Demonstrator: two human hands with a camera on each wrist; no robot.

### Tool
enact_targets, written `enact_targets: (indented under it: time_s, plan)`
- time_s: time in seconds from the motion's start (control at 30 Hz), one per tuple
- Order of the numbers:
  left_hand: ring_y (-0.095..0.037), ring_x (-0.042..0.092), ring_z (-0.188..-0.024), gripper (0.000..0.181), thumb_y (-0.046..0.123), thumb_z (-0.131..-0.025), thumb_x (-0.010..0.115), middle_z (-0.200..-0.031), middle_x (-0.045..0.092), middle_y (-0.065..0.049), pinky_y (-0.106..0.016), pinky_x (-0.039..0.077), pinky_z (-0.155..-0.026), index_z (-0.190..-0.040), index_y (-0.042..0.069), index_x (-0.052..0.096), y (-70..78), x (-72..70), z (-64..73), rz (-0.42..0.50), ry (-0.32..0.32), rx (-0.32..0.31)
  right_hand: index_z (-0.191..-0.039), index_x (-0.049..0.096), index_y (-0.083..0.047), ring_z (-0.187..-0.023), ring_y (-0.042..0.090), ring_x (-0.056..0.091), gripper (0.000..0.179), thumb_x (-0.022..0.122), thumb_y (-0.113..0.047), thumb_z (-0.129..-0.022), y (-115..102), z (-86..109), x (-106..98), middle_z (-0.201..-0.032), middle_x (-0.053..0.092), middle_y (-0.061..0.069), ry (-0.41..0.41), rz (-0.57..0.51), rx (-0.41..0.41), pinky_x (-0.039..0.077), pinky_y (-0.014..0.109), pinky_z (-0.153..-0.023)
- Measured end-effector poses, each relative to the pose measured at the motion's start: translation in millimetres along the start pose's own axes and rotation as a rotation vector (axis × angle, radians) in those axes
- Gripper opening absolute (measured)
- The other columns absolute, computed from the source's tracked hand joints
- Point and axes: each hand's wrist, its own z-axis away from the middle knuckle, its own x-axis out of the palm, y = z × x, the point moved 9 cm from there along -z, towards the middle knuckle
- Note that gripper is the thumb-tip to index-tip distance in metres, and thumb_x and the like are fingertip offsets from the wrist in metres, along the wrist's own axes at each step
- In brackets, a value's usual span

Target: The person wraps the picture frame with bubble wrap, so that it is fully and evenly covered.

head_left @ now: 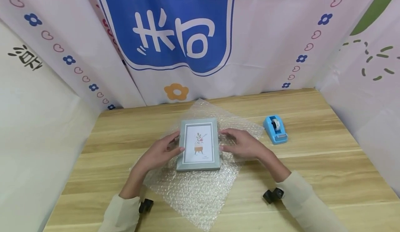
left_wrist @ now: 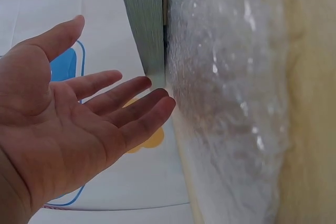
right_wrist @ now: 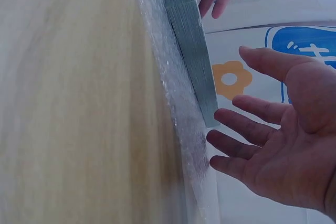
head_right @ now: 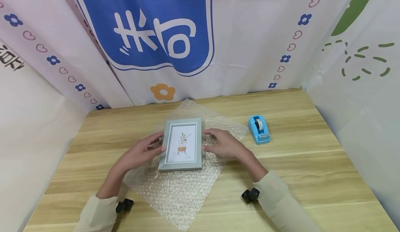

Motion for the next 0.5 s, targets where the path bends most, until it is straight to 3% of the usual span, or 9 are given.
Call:
enact_targets:
  time_s: [0.5]
  plan:
    - [-0.049, 0.048, -0.15, 0.076, 0.04, -0.109, 0.064, -0.17, 0.039, -0.024, -0.061, 0.049, -0.118, -0.168, 0.003, 0.033, -7.4, -1.7, 1.5, 0.011, -0.042, -0.001, -0.157, 0.053, -0.006, -0.152, 0.045, 0.048, 0.068, 0.075, -0.036, -0.099, 10.8, 0.0, -5.3, -0.162, 0.053, 0.022, -0.016, 0.04, 0.02, 0.039, 0.06, -0.126]
